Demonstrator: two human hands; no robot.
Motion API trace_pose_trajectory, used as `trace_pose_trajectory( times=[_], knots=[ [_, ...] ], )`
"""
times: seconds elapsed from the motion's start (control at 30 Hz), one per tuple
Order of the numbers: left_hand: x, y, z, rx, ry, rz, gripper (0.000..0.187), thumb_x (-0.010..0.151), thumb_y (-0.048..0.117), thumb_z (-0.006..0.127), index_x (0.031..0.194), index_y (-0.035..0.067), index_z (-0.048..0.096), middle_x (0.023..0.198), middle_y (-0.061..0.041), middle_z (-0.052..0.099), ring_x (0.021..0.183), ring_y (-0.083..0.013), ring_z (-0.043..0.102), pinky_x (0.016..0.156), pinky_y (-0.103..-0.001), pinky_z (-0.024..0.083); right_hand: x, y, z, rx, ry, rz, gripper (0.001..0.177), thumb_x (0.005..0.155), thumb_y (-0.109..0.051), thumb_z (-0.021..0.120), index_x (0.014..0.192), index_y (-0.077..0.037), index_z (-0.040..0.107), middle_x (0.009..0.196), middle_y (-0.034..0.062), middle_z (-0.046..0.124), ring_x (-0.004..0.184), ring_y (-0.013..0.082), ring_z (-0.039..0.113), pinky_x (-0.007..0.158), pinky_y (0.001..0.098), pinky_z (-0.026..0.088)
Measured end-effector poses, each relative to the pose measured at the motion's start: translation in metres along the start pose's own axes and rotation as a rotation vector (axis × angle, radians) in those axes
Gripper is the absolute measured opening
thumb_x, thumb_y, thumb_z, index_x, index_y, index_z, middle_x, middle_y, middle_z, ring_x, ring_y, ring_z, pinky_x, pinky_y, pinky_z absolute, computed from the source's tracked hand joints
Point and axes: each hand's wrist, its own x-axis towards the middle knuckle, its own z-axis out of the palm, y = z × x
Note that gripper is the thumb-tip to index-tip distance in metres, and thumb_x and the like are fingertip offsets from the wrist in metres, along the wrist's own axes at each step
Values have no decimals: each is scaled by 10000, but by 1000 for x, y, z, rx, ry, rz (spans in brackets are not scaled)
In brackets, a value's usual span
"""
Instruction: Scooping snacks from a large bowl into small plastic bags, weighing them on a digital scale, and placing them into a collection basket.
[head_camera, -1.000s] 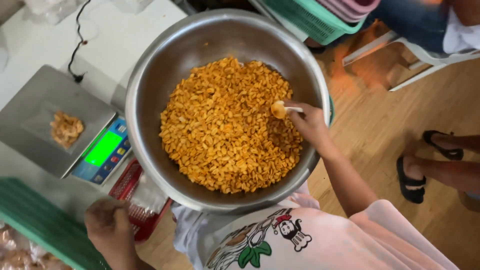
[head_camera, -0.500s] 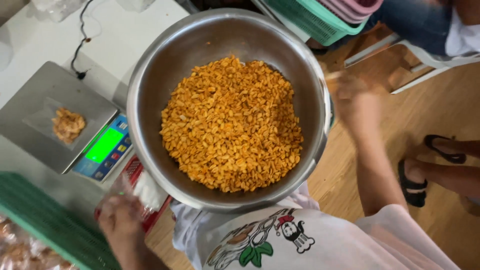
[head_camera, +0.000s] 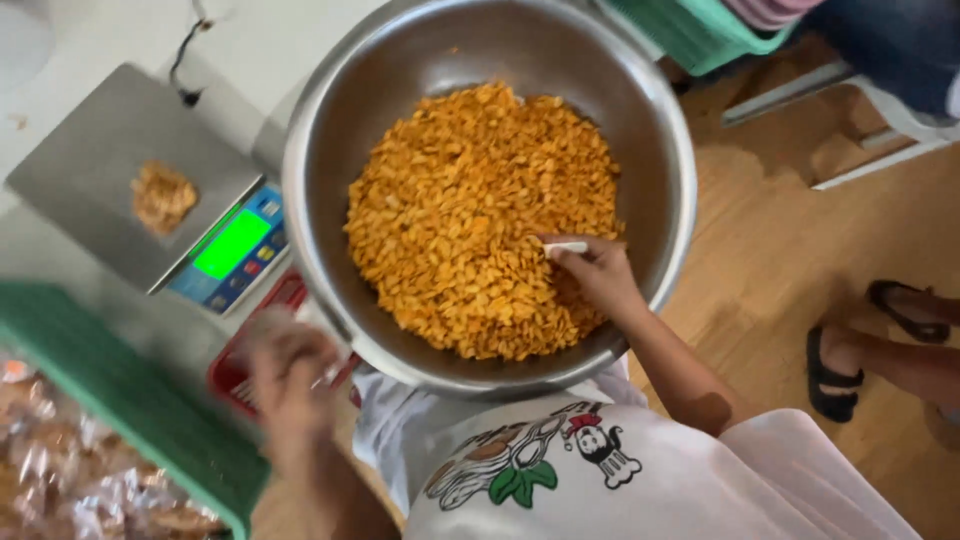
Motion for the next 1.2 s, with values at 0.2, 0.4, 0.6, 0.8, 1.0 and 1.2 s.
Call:
trace_pose_trajectory(
  times=[0.2,0.4,0.6,0.8,1.0,1.2],
  knots=[
    [-6,12,59,-396,-302,-284,250,958,206,707,1105,4,700,863,-139,751,615,-122,680,539,-213,544,11,-25,21,433,43,276,238,849,-34,801,1070,47,764,850,171,720,723,281,741,518,330,592],
    [-13,-21,82,-474,-609,-237,112,950,109,729,1025,31,703,684,-164,743,405,-128,623,341,-175,443,4,-94,34,636,-12,133,236,840,56,772,1060,125,720,937,243,734,820,336,755,605,335,608],
    [4,-20,79,-177,-660,-131,340,913,63,743,1224,-28,639,915,-246,739,809,-296,715,674,-359,545,-12,-134,32,-78,-241,-809,107,921,10,664,943,18,769,997,188,776,891,374,755,732,444,641],
    [20,6,89,141,-749,-12,486,847,195,830,1261,2,665,1031,-222,720,1016,-389,705,893,-478,578,22,-112,12,-522,-139,-1001,240,1023,-22,563,1183,90,704,915,157,752,797,309,689,786,344,570],
    [16,35,89,207,-838,-257,634,834,378,855,1284,-17,645,1139,-251,736,1112,-385,717,916,-442,610,46,-31,4,-419,4,-478,210,957,-114,663,1102,-69,809,1162,132,778,1035,337,737,837,416,595],
    [24,31,96,349,-859,-106,723,862,471,774,1370,1,567,1239,-285,680,1177,-460,649,973,-522,553,8,-102,17,-92,-108,-582,276,944,-72,684,1198,-62,788,1238,156,750,1163,334,706,955,415,591]
  ],
)
